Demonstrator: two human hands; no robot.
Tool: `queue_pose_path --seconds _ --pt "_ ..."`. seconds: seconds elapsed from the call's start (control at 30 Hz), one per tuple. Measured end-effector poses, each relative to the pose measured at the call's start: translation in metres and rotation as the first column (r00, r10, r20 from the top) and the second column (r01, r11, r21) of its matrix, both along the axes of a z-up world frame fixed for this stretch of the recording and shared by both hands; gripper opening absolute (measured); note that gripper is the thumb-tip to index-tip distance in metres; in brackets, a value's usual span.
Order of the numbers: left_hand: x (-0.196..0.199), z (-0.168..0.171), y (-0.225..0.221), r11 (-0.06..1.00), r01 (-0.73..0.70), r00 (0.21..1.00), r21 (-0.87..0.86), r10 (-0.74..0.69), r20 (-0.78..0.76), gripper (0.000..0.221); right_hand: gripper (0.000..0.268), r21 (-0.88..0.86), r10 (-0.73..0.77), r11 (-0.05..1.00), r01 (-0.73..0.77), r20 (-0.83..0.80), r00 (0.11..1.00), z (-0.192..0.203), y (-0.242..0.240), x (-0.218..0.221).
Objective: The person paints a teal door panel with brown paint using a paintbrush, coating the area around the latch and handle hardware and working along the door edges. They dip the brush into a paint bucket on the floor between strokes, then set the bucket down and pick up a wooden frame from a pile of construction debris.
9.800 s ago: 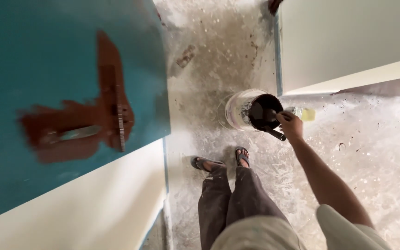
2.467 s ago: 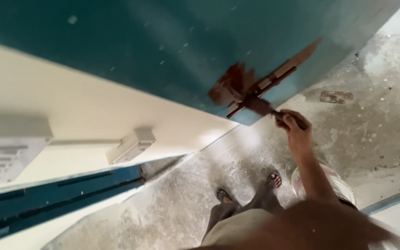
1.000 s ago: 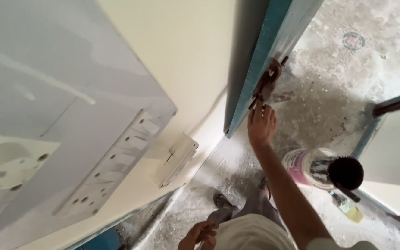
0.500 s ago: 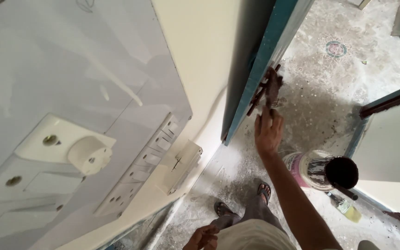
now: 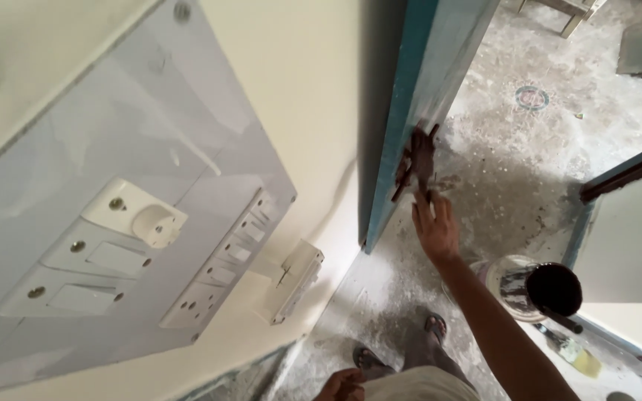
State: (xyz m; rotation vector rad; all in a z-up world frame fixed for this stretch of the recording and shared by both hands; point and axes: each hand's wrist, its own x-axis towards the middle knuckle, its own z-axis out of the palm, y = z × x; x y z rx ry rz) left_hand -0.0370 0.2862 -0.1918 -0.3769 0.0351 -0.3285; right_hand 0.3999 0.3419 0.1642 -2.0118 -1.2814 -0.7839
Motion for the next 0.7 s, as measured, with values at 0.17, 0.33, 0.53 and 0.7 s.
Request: queue_pose_path --seconds 0.17,0.33,0.53,0.7 --pt "0.005 -0.008 -0.013 0.997 -0.079 0.986 0.000 0.078 -0.148 0.029 0.036 -0.323 -0.057 0.946 -0.015 -0.212 0.976 -0.022 -0.031 0.005" --pt "0.025 0.004 -0.005 0.803 0.046 0.819 0.594 0.310 -0.483 0.041 0.031 -0.139 -0.124 0.989 0.054 -0.564 0.817 0.012 -0.139 -0.001" --pt "0.065 0.106 -0.038 0.310 0.191 0.881 0.931 0.365 -0.302 0.042 0.031 -0.037 -0.163 0.899 0.436 -0.953 0.255 -0.023 -0.315 0.055" --pt "0.097 0.110 -0.049 0.694 0.116 0.847 0.711 0.305 -0.435 0.041 0.030 -0.232 -0.333 0.822 0.520 -0.937 0.109 -0.091 -0.403 0.122"
